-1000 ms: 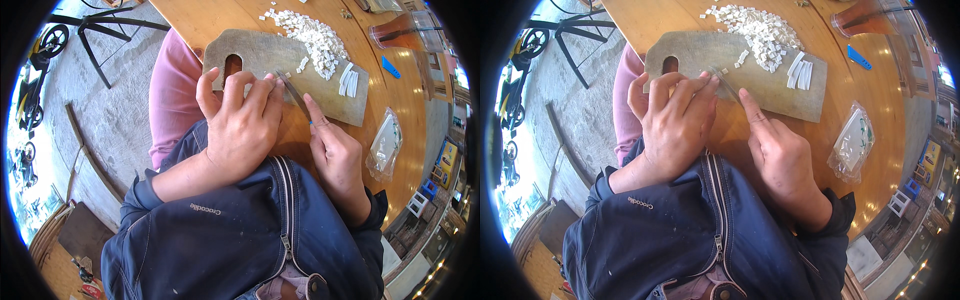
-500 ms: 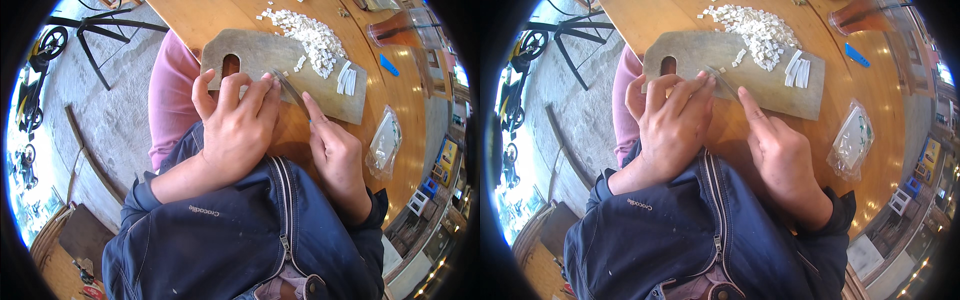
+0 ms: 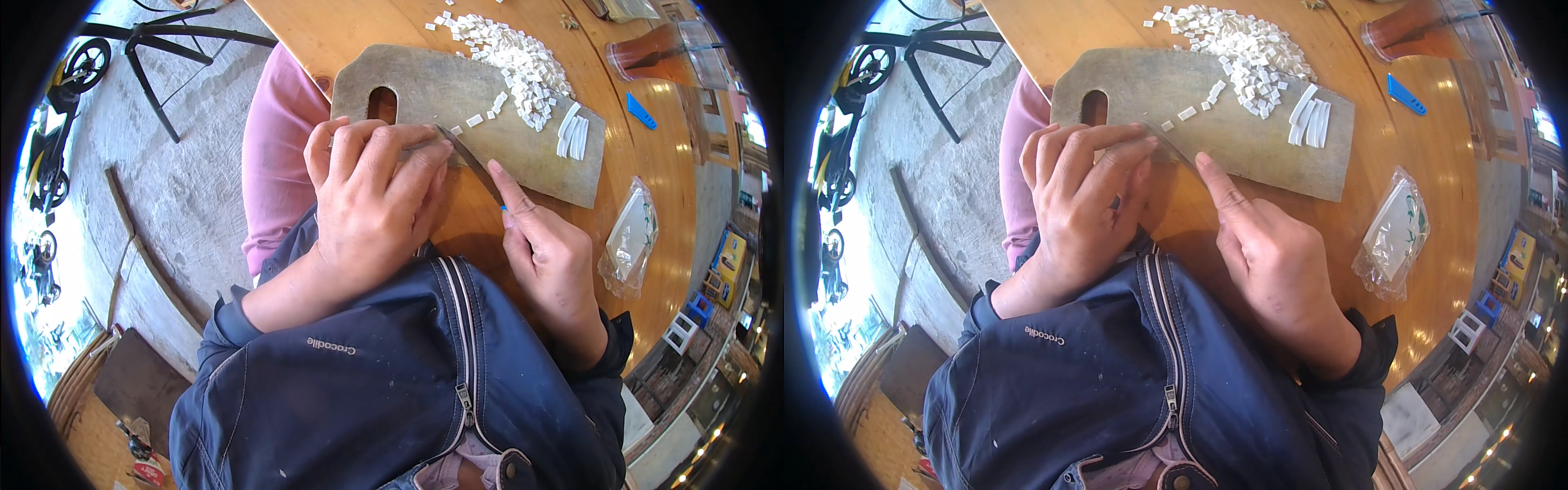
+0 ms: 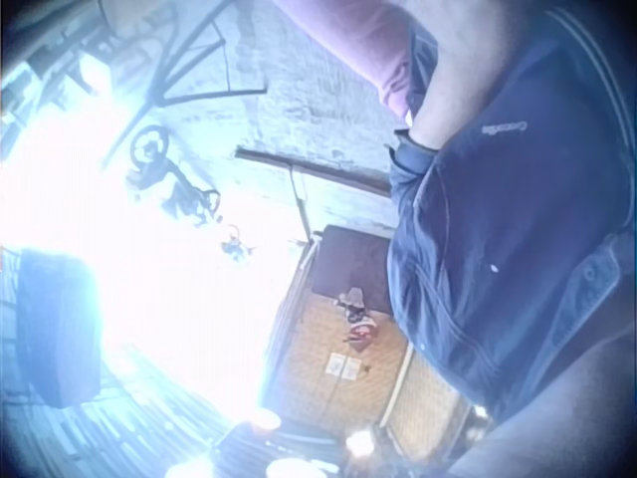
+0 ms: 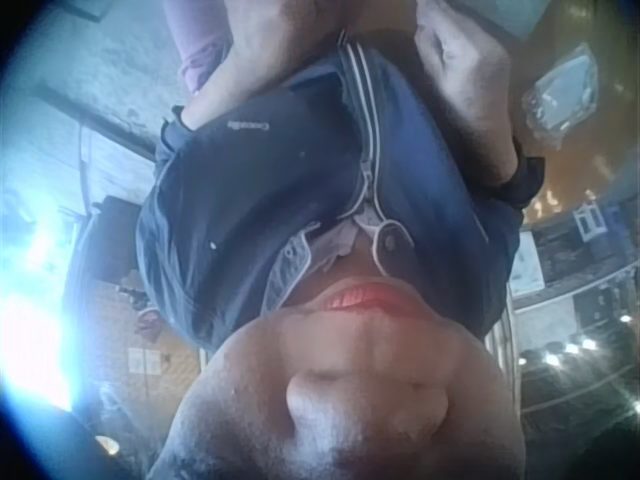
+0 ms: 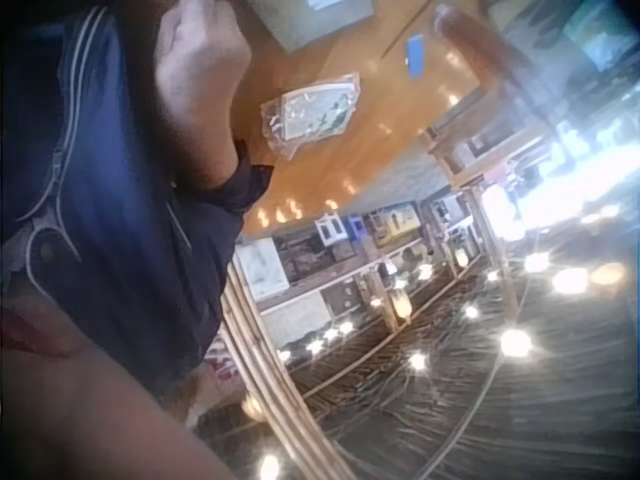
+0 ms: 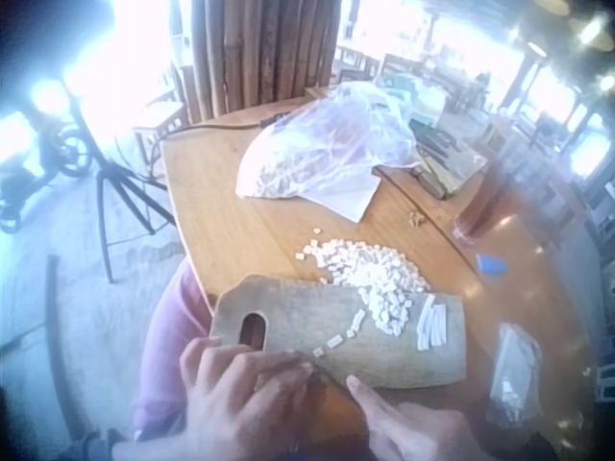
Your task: The person uses a knife to cut a white block into small cubes on a cutting board. They repeatedly slice the material and gather the cubes on the board.
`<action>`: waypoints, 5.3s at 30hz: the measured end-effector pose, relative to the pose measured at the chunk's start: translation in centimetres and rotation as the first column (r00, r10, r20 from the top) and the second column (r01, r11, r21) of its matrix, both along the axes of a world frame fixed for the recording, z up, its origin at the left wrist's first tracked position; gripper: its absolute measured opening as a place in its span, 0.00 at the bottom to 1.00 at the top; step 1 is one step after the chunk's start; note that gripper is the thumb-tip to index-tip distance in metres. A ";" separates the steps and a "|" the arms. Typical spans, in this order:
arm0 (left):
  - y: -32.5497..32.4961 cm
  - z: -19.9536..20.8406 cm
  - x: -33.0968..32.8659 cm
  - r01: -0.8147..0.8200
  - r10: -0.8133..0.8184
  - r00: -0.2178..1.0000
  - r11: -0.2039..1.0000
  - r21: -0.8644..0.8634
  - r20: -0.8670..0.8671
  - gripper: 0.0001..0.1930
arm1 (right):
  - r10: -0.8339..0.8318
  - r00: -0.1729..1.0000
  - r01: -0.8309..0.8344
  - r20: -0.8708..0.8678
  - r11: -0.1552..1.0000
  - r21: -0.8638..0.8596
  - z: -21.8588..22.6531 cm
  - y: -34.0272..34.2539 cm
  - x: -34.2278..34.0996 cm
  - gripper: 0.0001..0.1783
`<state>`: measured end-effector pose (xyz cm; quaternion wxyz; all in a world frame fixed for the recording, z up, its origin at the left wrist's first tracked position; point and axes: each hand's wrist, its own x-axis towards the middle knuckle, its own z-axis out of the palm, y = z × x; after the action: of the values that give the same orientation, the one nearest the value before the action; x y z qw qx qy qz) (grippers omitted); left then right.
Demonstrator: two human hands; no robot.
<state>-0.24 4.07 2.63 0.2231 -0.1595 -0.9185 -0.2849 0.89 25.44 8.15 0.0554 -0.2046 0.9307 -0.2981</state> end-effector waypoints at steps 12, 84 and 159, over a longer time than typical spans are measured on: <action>0.5 0.3 -0.2 -0.037 0.039 0.999 0.995 -0.092 0.017 0.17 | -0.067 0.997 0.067 0.040 0.998 0.004 -0.1 -0.2 -0.2 0.33; 8.6 2.4 -10.6 0.247 -0.236 0.969 0.948 -0.200 0.080 0.07 | -0.521 0.850 0.520 0.080 0.804 -0.289 1.7 4.8 -3.6 0.24; 3.1 1.2 -2.3 0.019 -0.023 1.000 0.943 -0.333 -0.010 0.20 | -0.165 0.985 0.170 -0.055 0.980 0.101 -0.2 2.7 -1.6 0.37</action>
<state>-2.58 7.15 3.86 0.1961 -0.2065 -0.9502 -0.1270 -0.75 28.12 7.98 0.0190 -0.1293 0.9600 -0.2476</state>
